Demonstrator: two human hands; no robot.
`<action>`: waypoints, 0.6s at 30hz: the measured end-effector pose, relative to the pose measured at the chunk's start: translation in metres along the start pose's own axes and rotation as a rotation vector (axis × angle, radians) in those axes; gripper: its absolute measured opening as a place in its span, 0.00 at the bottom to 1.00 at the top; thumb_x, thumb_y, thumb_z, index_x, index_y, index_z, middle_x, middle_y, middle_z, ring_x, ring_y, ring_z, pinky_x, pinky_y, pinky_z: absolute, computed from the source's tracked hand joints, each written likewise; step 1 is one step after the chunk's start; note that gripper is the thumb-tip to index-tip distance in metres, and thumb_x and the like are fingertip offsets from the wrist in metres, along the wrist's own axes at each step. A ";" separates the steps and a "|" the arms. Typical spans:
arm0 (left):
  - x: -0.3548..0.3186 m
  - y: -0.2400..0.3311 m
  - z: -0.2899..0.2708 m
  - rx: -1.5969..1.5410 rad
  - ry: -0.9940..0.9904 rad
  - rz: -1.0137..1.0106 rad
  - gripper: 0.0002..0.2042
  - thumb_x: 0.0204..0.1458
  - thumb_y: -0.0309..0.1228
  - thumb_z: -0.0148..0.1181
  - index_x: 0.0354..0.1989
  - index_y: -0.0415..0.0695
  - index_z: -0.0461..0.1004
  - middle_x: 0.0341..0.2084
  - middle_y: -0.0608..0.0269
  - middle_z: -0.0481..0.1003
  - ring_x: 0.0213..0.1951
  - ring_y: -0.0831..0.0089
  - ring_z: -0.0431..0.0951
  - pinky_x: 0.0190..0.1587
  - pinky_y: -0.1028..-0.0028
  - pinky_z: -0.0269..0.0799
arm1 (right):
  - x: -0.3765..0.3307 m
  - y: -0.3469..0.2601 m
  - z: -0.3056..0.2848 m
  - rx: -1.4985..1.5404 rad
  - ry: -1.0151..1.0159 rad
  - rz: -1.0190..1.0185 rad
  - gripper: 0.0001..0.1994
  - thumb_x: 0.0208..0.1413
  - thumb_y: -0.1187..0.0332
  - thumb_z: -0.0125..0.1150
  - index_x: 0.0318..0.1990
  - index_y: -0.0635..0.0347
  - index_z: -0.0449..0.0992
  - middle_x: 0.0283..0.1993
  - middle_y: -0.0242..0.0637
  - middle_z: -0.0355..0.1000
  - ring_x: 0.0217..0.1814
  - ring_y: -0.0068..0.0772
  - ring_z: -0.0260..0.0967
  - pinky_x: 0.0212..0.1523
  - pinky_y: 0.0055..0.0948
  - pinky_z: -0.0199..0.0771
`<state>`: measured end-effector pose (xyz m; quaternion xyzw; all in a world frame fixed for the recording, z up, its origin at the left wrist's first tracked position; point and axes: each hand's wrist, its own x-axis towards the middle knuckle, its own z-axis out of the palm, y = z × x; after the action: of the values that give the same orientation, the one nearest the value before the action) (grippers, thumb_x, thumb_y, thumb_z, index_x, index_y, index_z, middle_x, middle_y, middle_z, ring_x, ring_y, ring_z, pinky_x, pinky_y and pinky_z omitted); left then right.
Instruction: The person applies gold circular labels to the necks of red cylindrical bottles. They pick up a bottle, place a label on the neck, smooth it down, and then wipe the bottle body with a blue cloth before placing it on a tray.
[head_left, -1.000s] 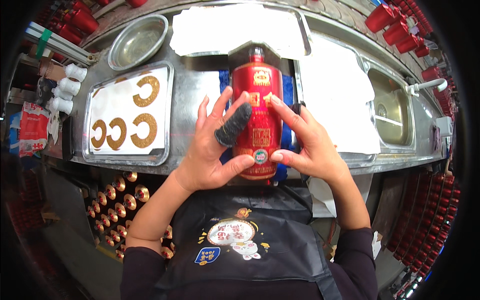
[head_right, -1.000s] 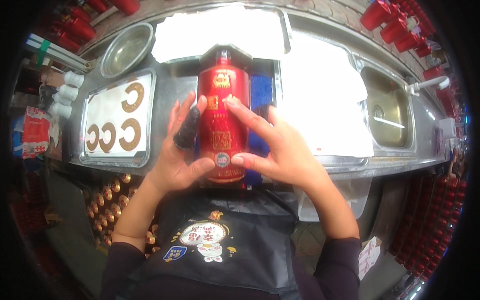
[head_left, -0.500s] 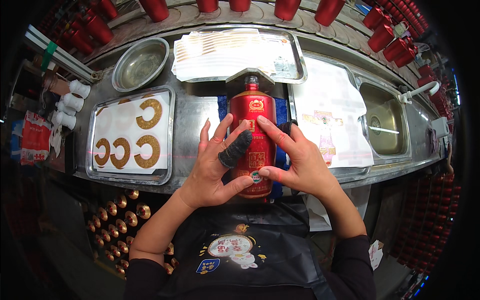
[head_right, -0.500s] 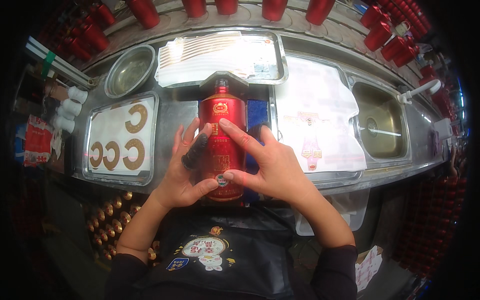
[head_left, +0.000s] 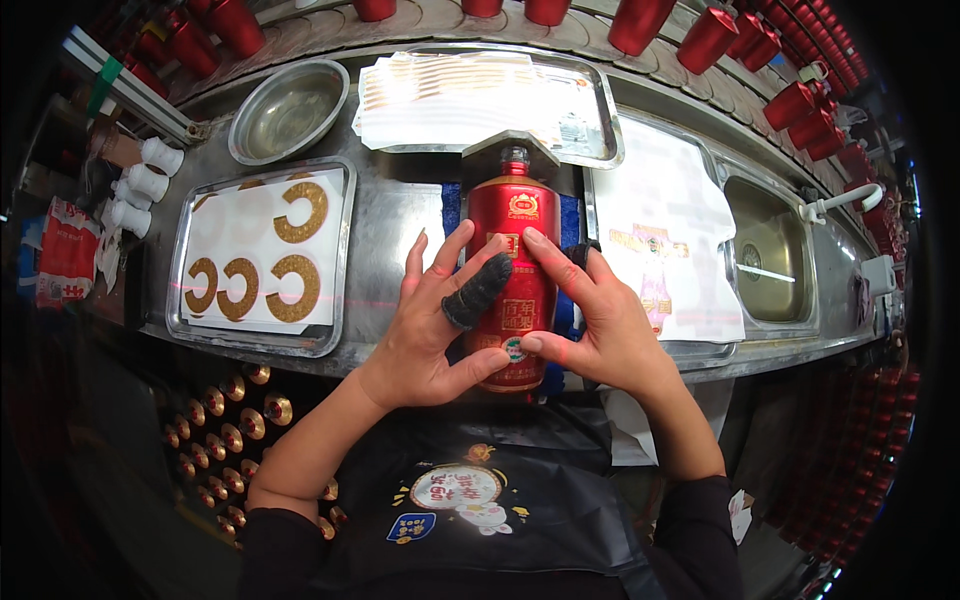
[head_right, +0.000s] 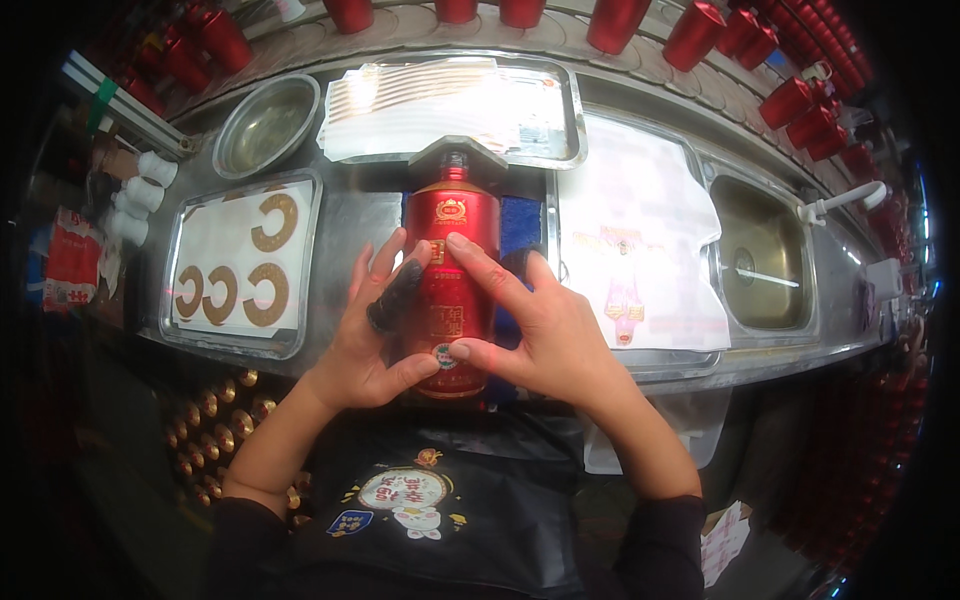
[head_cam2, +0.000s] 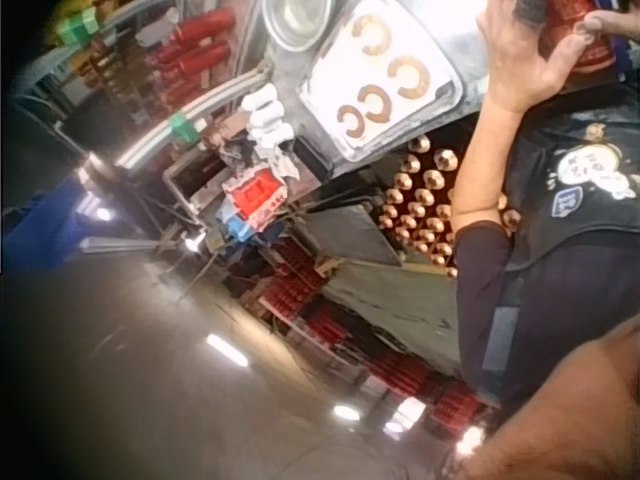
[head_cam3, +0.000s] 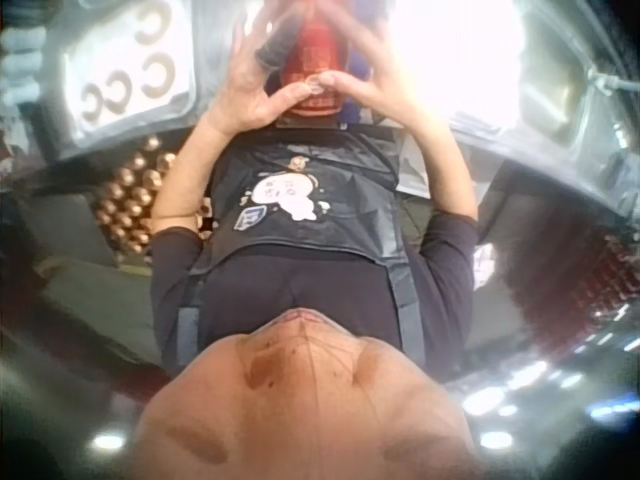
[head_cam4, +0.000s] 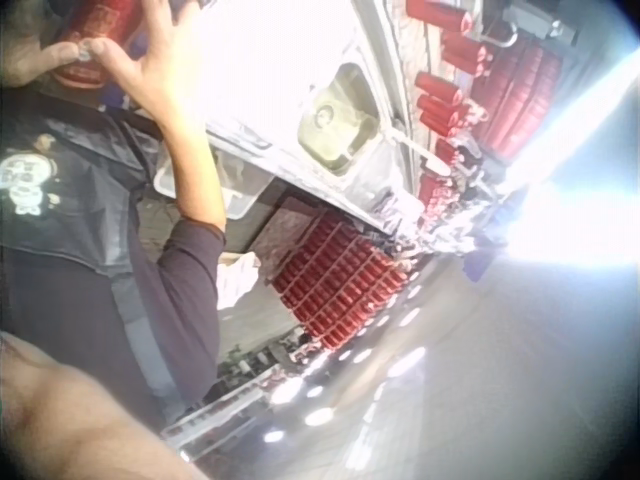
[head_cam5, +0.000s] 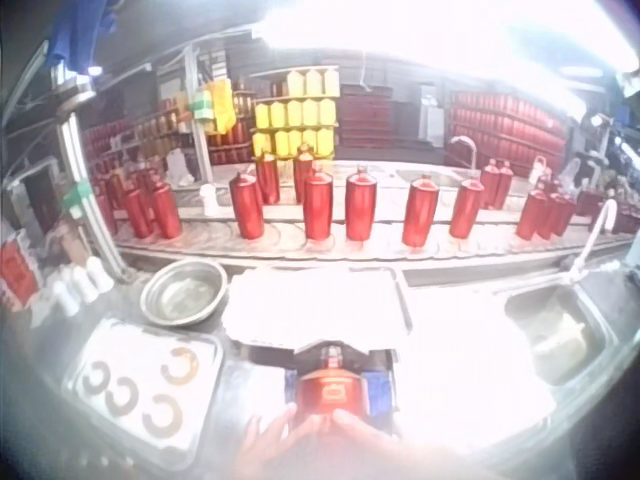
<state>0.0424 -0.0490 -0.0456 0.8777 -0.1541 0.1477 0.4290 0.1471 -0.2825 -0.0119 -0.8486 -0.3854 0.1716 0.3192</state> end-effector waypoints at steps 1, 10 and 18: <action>0.000 -0.001 0.000 -0.001 0.001 0.002 0.39 0.55 0.50 0.64 0.74 0.51 0.58 0.73 0.53 0.59 0.76 0.48 0.49 0.72 0.39 0.31 | -0.001 0.005 0.002 0.020 0.015 -0.016 0.49 0.45 0.51 0.75 0.76 0.44 0.58 0.35 0.40 0.62 0.32 0.36 0.64 0.35 0.33 0.66; -0.012 0.002 0.007 -0.339 0.015 -0.163 0.57 0.50 0.43 0.72 0.77 0.38 0.34 0.77 0.38 0.37 0.77 0.48 0.43 0.75 0.53 0.40 | 0.014 0.056 -0.015 1.409 0.689 0.556 0.20 0.62 0.60 0.55 0.57 0.61 0.73 0.39 0.33 0.73 0.24 0.20 0.67 0.27 0.24 0.68; -0.011 0.002 0.011 -0.452 -0.093 -0.256 0.64 0.47 0.36 0.74 0.75 0.38 0.19 0.76 0.33 0.32 0.77 0.45 0.39 0.76 0.54 0.39 | -0.010 -0.033 0.001 -0.020 0.232 -0.519 0.20 0.45 0.80 0.69 0.49 0.66 0.75 0.30 0.41 0.69 0.28 0.43 0.68 0.28 0.38 0.71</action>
<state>0.0330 -0.0575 -0.0549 0.7777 -0.0903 0.0136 0.6220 0.1223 -0.2729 0.0101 -0.7387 -0.5524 -0.0182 0.3859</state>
